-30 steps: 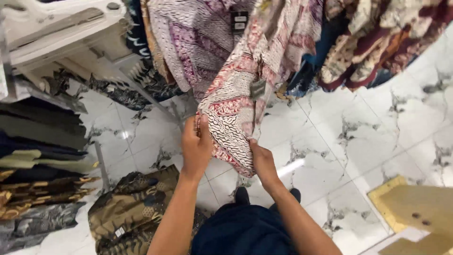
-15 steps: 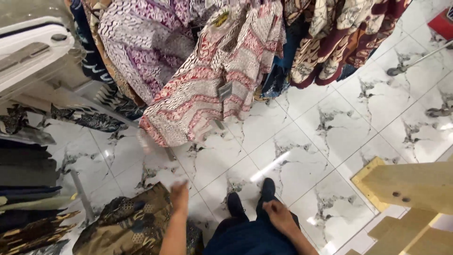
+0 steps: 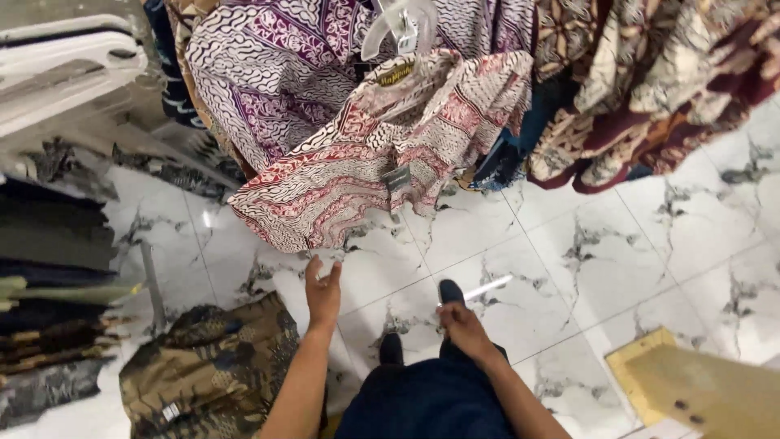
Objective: The person is organizing shirts on a clothing rack, taking them off hangers to inspect them and then hanging them back up.
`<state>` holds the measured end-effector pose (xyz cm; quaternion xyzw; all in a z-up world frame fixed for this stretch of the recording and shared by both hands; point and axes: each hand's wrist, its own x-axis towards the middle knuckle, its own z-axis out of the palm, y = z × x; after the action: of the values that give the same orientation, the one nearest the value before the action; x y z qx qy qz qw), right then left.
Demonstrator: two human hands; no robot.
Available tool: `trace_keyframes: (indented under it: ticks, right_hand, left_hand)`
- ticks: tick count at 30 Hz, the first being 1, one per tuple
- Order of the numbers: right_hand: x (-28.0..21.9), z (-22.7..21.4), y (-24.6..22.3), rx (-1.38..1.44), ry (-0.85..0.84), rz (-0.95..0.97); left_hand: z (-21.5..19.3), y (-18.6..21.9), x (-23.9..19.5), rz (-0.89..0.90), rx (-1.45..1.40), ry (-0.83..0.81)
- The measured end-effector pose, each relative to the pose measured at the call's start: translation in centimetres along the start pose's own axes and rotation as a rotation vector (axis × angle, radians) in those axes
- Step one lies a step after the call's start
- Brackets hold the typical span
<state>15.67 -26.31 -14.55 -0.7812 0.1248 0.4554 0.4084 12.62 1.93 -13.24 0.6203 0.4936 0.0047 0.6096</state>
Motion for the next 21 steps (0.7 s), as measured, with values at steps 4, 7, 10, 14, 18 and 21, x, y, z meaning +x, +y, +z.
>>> trace_keyframes:
  ticks: [4,7,10,14,18,21]
  right_hand:
    - [5.4,-6.5,-2.8,0.071,0.106,-0.172]
    - [6.9,-10.7,-5.7,0.095,0.145,-0.222]
    - [9.1,-14.3,-9.7,0.145,0.155,-0.308]
    - [18.2,-17.4,-11.4,0.129,0.175,-0.498]
    - [14.3,-18.9,-18.1,0.086,0.137,-0.496]
    - [15.5,-19.4,-20.6,0.116,0.02,-0.425]
  left_hand:
    - [3.1,-2.8,5.5,0.15,-0.081,0.146]
    - [4.7,-1.3,4.8,0.177,-0.176,0.26]
    - [6.0,-6.4,9.4,0.249,-0.255,0.394]
    - [6.0,-12.4,12.0,0.224,-0.23,0.532]
    - [6.5,-10.9,8.6,0.234,-0.226,0.61]
    - [5.8,-9.5,5.8,0.221,-0.268,0.546]
